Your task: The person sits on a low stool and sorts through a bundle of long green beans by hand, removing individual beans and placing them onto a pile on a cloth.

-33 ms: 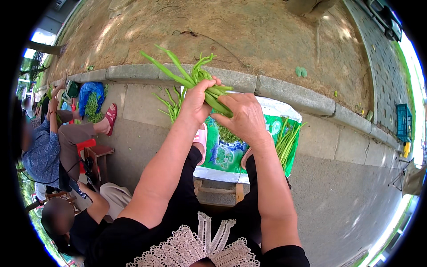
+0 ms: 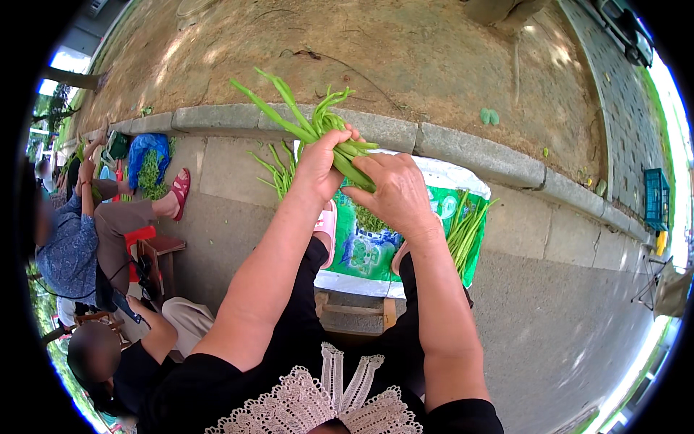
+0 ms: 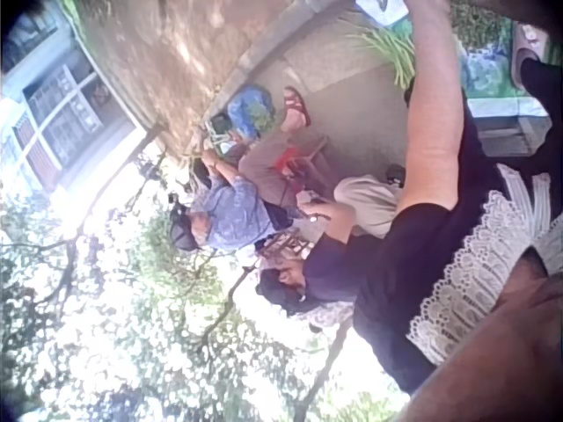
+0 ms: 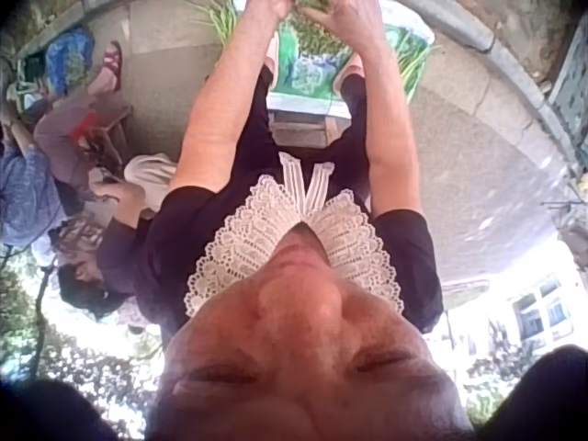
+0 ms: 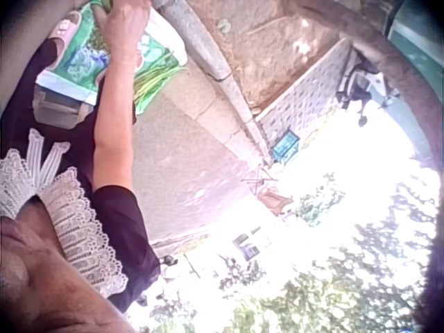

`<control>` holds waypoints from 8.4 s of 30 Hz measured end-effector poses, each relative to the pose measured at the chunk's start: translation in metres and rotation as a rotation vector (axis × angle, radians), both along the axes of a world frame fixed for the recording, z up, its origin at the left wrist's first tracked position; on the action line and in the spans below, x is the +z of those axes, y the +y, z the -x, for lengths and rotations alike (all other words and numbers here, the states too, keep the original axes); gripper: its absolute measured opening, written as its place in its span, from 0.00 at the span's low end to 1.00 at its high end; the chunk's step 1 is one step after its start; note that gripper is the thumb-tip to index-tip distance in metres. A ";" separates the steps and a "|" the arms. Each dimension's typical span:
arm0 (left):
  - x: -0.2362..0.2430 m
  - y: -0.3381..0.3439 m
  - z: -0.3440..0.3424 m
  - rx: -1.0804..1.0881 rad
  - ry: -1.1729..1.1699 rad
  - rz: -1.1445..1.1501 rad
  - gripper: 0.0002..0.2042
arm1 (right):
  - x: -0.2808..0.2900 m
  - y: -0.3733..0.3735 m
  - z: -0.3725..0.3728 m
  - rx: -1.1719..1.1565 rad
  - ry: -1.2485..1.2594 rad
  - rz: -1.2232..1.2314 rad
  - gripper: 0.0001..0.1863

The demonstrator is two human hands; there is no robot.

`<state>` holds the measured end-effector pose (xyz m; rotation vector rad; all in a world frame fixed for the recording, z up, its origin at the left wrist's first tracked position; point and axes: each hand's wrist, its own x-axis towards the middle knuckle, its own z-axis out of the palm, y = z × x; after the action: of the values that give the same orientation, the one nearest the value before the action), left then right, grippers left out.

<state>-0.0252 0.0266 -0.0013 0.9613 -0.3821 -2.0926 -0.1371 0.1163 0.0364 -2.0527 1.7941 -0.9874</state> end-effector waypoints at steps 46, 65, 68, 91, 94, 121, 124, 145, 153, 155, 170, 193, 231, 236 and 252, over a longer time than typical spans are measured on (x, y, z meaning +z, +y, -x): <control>0.007 0.014 0.006 -0.279 -0.122 -0.047 0.09 | -0.017 -0.004 0.050 -0.517 -0.677 -0.183 0.12; 0.005 0.023 0.006 -0.308 -0.099 0.080 0.10 | -0.025 -0.001 0.014 -0.190 -0.436 -0.296 0.12; 0.012 0.019 0.008 -0.257 -0.351 0.280 0.10 | -0.019 -0.002 0.012 -0.277 -0.516 -0.418 0.16; 0.006 0.035 0.002 -0.621 -0.871 1.330 0.28 | -0.050 -0.014 0.002 -0.506 -1.902 -0.442 0.12; 0.014 0.020 -0.005 -0.641 -0.453 0.993 0.25 | -0.036 -0.013 0.010 -0.429 -1.910 -0.412 0.10; 0.026 0.005 -0.010 -0.150 0.285 0.132 0.19 | 0.006 -0.006 0.005 -0.068 -0.741 -0.922 0.13; 0.020 -0.006 -0.020 -0.089 0.197 0.134 0.17 | 0.002 -0.002 0.005 -0.017 -0.582 -0.951 0.13; 0.015 -0.030 -0.036 0.221 0.262 0.233 0.11 | 0.007 0.001 0.034 -0.135 -0.405 -0.956 0.14; 0.017 -0.028 -0.035 0.234 0.243 0.240 0.11 | -0.005 0.006 0.039 -0.209 -0.280 -0.821 0.12; 0.020 -0.028 -0.036 0.235 0.194 0.250 0.12 | 0.005 0.004 0.037 -0.240 -0.247 -0.818 0.13; 0.012 -0.035 -0.046 0.356 0.022 0.125 0.17 | 0.004 0.006 0.043 -0.303 -0.163 -0.790 0.16; 0.008 -0.039 -0.055 0.327 -0.201 0.128 0.15 | -0.012 0.012 0.055 -0.434 -0.102 -0.660 0.15; 0.003 -0.049 -0.083 0.012 -1.014 0.850 0.07 | -0.008 0.012 0.070 -0.572 -0.142 -0.529 0.12; 0.007 -0.047 -0.085 0.082 -1.129 1.075 0.06 | -0.008 0.012 0.070 -0.565 -0.132 -0.517 0.12; 0.003 -0.055 -0.088 0.304 -0.968 0.844 0.04 | -0.003 0.014 0.071 -0.578 -0.216 -0.457 0.12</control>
<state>0.0630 -0.0287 0.0019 1.2947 -1.3629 -0.8839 -0.2086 0.1302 0.0336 -1.1393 2.2746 -0.7802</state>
